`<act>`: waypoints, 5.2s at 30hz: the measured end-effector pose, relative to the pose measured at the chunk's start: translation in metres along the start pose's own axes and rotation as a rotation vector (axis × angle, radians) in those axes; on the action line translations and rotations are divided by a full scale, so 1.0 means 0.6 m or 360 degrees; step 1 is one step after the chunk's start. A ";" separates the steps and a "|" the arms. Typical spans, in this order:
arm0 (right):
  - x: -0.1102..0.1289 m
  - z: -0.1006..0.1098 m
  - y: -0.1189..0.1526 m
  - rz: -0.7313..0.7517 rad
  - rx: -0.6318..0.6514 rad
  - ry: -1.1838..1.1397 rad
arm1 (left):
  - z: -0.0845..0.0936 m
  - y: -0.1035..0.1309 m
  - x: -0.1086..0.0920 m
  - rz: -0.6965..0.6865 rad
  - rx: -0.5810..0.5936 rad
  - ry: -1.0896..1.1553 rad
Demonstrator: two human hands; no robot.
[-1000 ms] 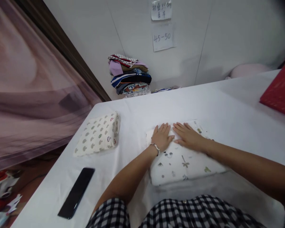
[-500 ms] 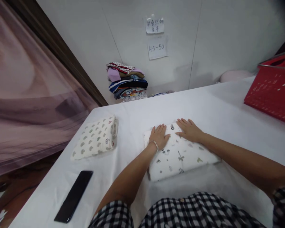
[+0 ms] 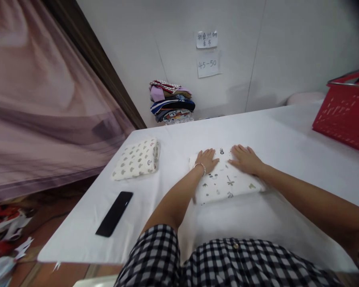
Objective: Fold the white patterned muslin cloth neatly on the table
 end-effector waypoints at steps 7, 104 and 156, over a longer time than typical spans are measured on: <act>-0.016 -0.020 0.011 -0.0056 0.0108 -0.0014 | 0.025 -0.001 -0.006 0.0071 0.0002 0.0109; -0.127 0.022 0.077 -0.1078 -0.0206 -0.0503 | 0.020 0.166 -0.040 0.0249 0.0019 -0.0143; -0.089 0.099 0.217 -0.1120 -0.0158 -0.0790 | 0.021 0.165 -0.038 0.0271 -0.0053 -0.0112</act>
Point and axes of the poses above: each hand's wrist, its own y-axis away from the middle knuckle, its own z-axis out of the back of the hand, x = y × z, the point moved 5 cm from there along -y, towards the middle knuckle, and after that the axes turned 15 degrees about -x, right-handed, at the moved point
